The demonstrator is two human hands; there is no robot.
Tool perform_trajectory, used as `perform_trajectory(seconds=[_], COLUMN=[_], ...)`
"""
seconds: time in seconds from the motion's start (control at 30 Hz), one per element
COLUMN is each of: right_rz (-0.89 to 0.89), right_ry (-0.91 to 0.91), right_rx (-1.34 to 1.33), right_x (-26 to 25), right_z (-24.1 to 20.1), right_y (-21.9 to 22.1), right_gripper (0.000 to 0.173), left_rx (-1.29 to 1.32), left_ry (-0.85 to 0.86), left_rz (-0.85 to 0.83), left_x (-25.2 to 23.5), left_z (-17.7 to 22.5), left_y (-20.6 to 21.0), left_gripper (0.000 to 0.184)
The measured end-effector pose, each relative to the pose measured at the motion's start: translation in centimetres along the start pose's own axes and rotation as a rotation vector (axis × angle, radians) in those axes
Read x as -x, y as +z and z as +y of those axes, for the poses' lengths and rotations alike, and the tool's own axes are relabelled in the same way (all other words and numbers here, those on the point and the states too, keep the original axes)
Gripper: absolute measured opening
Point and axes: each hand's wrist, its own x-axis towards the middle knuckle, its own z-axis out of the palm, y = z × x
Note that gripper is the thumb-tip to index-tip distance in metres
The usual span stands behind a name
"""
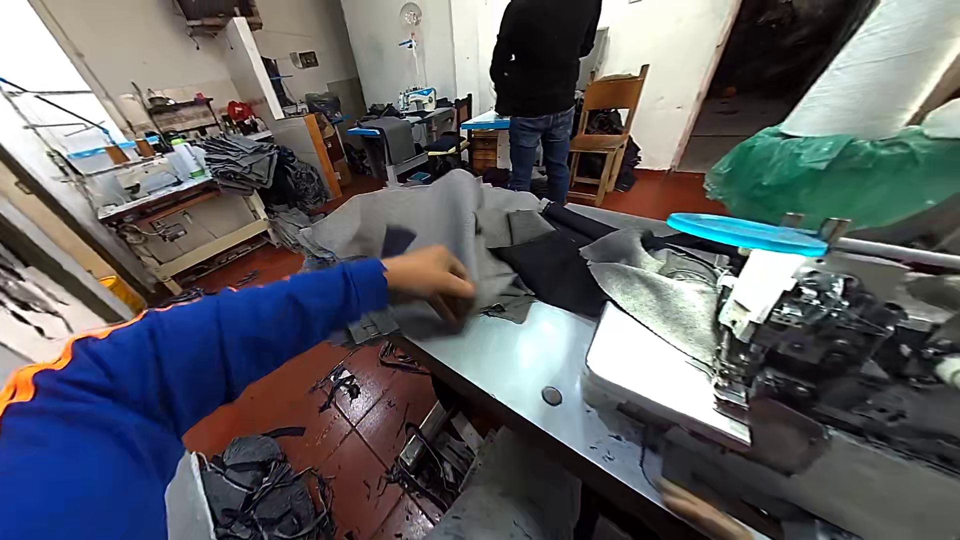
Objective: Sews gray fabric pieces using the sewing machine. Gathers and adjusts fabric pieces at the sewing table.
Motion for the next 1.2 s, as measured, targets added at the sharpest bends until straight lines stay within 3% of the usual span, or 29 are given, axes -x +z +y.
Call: perform_trajectory(seconds=[0.1,0.13,0.17,0.2,0.27,0.3,0.37,0.47,0.53,0.6,0.7,0.8,0.93,1.07,1.13,1.2], right_rz=[-0.023,0.075,0.230,0.343,0.424,0.401,0.298,0.024,-0.029,0.062,0.369,0.422,0.232,0.096,0.072,0.188], right_ry=[0.157,0.272,0.422,0.548,0.701,0.726,0.738,0.710,0.574,0.506,0.460,0.607,0.883,1.050,0.999,0.825], right_rx=[-0.492,-0.621,-0.708,-0.722,-0.598,-0.530,-0.508,-0.546,-0.310,0.027,0.614,0.874,0.936,1.021,1.002,0.905], right_x=[-2.6,-3.4,-4.6,-6.0,-7.4,-7.1,-4.8,-1.0,1.0,1.7,0.3,-4.2,-9.3,-12.0,-11.6,-10.0], right_z=[-3.6,-5.1,-6.7,-7.6,-7.8,-7.3,-6.4,-4.3,-2.2,-1.4,-0.7,1.7,8.8,9.5,9.5,7.8], right_y=[4.3,6.0,7.7,8.8,10.0,10.2,9.7,5.1,0.0,-7.4,-19.3,-27.6,-31.3,-31.0,-31.8,-31.5], right_gripper=[0.094,0.084,0.054,0.038,0.034,0.035,0.039,0.031,0.013,0.023,0.028,0.030,0.033,0.032,0.034,0.032], left_rx=[0.377,0.449,0.426,0.291,-0.101,-0.234,-0.405,-0.466,-0.508,-0.524,-0.515,-0.483,-0.504,-0.497,-0.386,-0.257], left_ry=[0.184,0.239,0.322,0.460,0.857,1.030,1.165,1.035,0.933,0.883,0.895,0.923,0.948,1.006,1.078,1.127], left_rz=[-0.172,-0.178,-0.137,-0.035,0.222,0.265,0.292,0.403,0.494,0.548,0.566,0.601,0.646,0.634,0.547,0.433], left_x=[-0.1,-1.0,-2.1,-3.5,-6.6,-8.0,-9.3,-7.9,-6.8,-6.6,-7.2,-9.4,-10.7,-10.8,-10.9,-10.8], left_z=[5.9,7.0,7.5,7.3,4.9,3.4,0.4,-2.8,-3.6,-3.1,0.3,3.1,3.9,3.2,3.4,3.8], left_y=[8.7,11.2,13.3,15.0,17.3,17.6,17.4,17.0,17.5,17.7,17.5,19.1,19.8,19.6,19.2,18.4], left_gripper=[0.015,0.014,0.014,0.013,0.013,0.021,0.029,0.040,0.046,0.050,0.055,0.048,0.060,0.059,0.038,0.024])
